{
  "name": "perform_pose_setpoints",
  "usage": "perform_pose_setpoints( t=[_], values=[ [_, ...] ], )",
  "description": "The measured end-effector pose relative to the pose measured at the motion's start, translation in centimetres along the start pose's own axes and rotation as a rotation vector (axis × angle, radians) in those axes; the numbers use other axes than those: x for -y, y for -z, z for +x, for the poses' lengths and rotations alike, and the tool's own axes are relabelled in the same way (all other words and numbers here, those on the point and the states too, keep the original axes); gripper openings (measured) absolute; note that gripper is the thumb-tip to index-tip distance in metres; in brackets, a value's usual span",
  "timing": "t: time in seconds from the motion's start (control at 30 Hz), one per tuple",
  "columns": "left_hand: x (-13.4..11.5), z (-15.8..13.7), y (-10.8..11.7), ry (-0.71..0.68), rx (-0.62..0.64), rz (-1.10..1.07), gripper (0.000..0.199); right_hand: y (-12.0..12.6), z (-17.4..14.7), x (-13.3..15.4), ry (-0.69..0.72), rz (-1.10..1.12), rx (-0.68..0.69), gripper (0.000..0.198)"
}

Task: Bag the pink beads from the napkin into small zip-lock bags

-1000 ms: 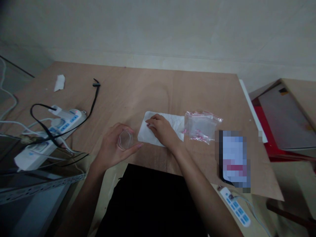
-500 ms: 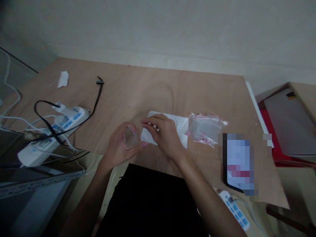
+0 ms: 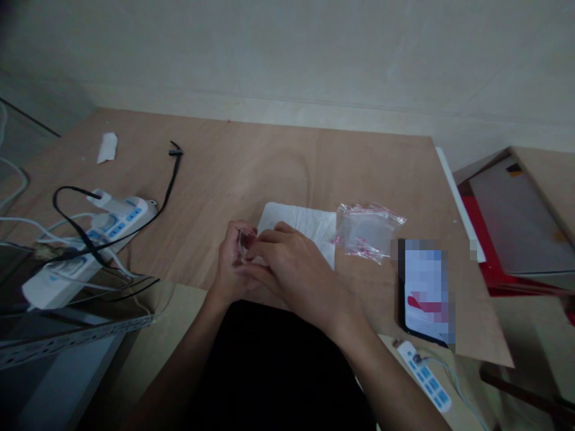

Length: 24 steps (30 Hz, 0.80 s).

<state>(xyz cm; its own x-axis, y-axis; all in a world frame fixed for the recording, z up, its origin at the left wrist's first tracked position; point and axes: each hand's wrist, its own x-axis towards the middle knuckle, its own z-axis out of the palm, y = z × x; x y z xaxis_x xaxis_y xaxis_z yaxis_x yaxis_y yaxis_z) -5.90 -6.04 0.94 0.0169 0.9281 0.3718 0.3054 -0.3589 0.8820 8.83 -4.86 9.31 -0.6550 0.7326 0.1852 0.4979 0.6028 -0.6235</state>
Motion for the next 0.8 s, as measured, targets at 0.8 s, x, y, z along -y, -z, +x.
perform_pose_setpoints(
  t=[0.8],
  values=[
    [-3.2, 0.6, 0.0, 0.184, -0.206, -0.171, 0.016, 0.6, -3.3, -3.0, -0.332, 0.545, -0.495, 0.021]
  ],
)
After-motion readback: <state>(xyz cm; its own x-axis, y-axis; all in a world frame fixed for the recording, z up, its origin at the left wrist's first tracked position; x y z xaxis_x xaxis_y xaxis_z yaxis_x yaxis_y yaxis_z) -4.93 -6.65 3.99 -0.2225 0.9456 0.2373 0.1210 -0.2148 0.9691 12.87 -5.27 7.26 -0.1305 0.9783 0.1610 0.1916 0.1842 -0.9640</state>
